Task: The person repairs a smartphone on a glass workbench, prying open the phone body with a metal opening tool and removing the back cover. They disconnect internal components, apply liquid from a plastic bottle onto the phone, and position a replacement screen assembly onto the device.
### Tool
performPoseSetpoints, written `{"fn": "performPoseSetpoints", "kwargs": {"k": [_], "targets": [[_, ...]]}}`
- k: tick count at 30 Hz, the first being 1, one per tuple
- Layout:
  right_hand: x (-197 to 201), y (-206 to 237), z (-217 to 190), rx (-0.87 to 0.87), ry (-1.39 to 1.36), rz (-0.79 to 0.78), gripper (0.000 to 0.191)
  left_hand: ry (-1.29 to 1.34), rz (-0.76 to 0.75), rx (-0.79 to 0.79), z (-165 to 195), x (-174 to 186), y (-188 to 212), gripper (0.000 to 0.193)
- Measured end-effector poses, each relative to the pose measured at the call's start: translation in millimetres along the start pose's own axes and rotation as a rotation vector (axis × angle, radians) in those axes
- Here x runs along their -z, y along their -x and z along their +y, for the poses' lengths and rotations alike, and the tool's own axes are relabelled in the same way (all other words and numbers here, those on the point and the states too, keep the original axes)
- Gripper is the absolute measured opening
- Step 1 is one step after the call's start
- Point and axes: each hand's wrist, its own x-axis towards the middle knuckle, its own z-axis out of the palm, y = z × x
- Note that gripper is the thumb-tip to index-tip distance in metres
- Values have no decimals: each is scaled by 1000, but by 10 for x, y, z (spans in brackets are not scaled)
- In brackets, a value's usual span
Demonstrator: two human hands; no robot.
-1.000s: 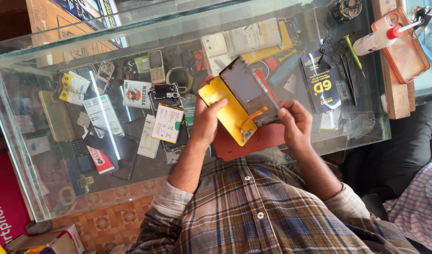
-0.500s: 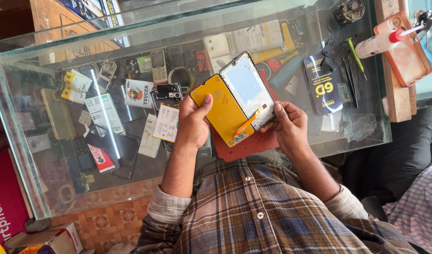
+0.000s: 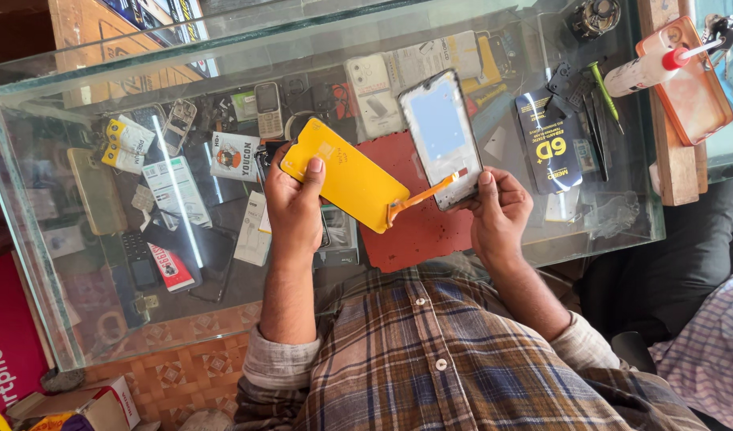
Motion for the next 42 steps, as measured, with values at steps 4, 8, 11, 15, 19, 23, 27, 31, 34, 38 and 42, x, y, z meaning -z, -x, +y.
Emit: {"fn": "performPoseSetpoints", "kwargs": {"k": [4, 8, 11, 15, 19, 23, 27, 31, 34, 38, 42], "targets": [[-36, 10, -24, 33, 63, -25, 22, -14, 46, 47, -35, 65, 29, 35], [-86, 41, -70, 114, 243, 0, 21, -47, 5, 115, -100, 66, 63, 33], [-133, 69, -89, 169, 378, 12, 20, -17, -56, 146, -170, -9, 79, 33], [-181, 90, -111, 233, 575, 34, 17, -21, -114, 214, -234, -175, 154, 33], [-195, 94, -117, 352, 795, 83, 14, -83, -192, 268, -220, -247, 208, 32], [-144, 99, -88, 325, 756, 86, 15, 75, -178, 388, -224, -227, 155, 28], [-65, 133, -13, 359, 552, 16, 15, 288, -68, 566, -286, -198, 123, 25], [-74, 160, 81, 394, 505, -47, 22, 467, -134, 676, -361, -200, 131, 26], [-134, 146, 81, 482, 610, -50, 19, 363, -207, 673, -400, -250, 159, 28], [-217, 62, -17, 705, 682, -170, 16, 337, -332, 714, -386, -349, 239, 29], [-235, -15, -112, 349, 628, 39, 19, 116, -324, 549, -321, -424, 316, 36]]}}
